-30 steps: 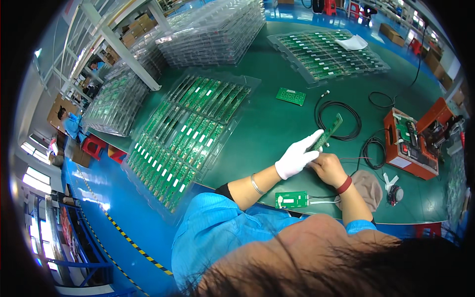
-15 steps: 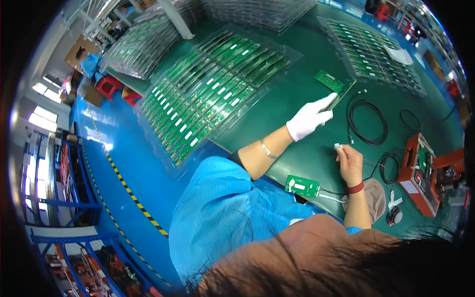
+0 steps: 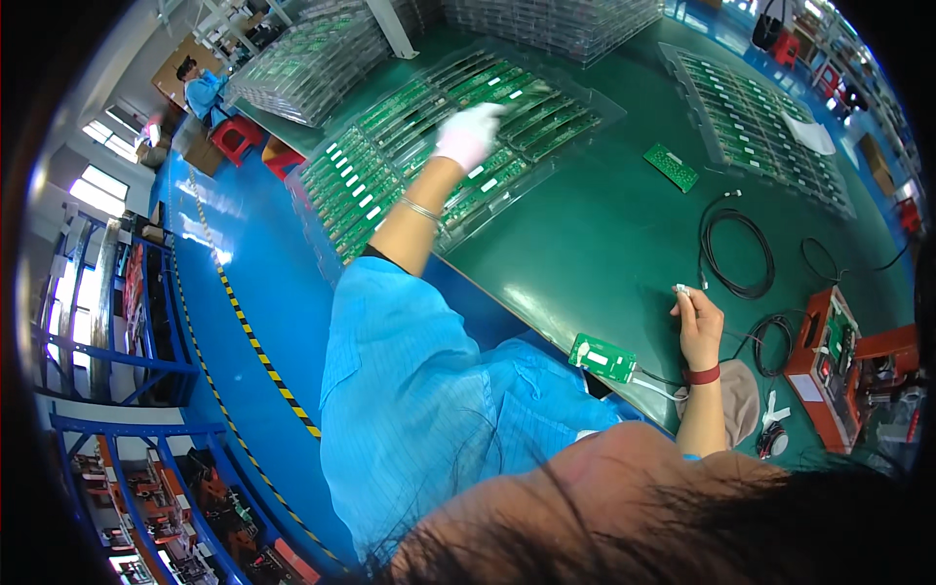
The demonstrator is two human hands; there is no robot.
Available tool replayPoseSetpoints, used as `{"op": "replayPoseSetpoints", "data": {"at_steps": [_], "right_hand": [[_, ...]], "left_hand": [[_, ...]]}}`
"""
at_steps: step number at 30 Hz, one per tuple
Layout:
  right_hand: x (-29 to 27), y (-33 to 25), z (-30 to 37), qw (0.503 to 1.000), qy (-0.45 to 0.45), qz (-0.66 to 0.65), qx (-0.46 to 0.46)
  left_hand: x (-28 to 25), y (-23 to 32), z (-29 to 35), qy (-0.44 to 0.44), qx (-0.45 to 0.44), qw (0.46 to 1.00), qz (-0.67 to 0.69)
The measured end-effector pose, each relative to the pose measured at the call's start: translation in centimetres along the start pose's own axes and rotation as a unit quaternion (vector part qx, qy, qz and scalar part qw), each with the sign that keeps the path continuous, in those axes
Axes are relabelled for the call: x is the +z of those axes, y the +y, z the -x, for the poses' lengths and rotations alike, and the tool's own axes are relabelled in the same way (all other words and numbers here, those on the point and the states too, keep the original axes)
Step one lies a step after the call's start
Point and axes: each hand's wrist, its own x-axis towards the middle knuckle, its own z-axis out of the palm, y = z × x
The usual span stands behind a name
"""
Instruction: Assembling and testing LED strip components at a manual assembly station.
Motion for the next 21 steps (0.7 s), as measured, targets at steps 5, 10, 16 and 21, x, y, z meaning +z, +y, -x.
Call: {"op": "replayPoseSetpoints", "data": {"at_steps": [5, 10, 16, 21], "right_hand": [[-0.8, -0.7, -0.3, 1.0, -0.017, 0.004, -0.008], [-0.3, -0.7, -0.3, 1.0, -0.011, 0.008, 0.006], [0.7, -0.5, -0.6, 1.0, 0.001, -0.005, -0.002], [0.2, -0.3, -0.9, 1.0, -0.005, -0.003, 0.004]], "left_hand": [[-0.5, -15.4, 0.8, 0.112, -0.101, 0.97, -0.188], [-0.6, -15.7, 0.6, 0.042, -0.146, 0.965, -0.215], [-2.2, -15.9, -0.9, -0.019, -0.194, 0.968, -0.156], [-2.5, -16.6, -1.5, -0.056, -0.169, 0.968, -0.175]]}}
